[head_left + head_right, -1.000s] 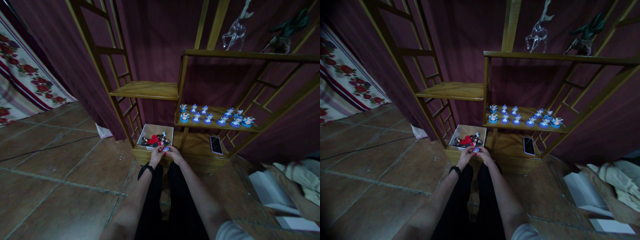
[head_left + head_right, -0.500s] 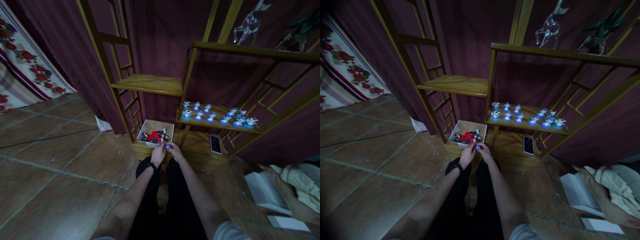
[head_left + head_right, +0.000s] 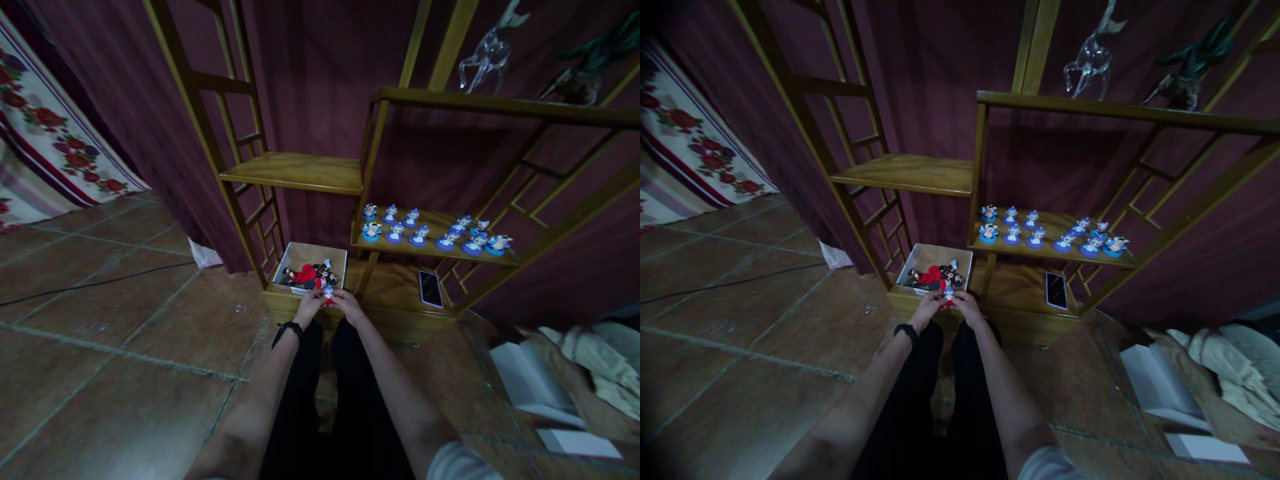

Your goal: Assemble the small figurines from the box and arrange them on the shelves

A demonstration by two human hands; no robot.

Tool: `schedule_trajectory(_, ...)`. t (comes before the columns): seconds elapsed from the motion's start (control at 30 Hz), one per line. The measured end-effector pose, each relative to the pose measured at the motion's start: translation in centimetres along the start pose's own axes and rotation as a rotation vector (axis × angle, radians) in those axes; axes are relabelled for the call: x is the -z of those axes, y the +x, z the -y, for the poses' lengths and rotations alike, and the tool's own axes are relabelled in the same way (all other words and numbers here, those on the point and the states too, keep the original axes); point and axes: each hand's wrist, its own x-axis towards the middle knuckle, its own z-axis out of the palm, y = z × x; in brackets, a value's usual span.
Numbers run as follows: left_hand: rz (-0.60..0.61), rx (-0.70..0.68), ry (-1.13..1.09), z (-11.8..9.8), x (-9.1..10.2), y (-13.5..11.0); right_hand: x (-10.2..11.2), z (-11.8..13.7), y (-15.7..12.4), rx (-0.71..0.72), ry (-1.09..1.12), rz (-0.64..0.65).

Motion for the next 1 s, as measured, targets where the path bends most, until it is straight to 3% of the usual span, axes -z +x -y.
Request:
schedule_trajectory(0.77,-0.03,0.065,-0.128,0.11,0.18,-0.03,0.11,-0.03,0.0,-0.016,0.034,-0.061)
schedule_trajectory(1.0,-0.068,0.044,-0.131,0.27,0.2,-0.15,0.3,-0.25,0.03,-0.02,0.031,-0.022)
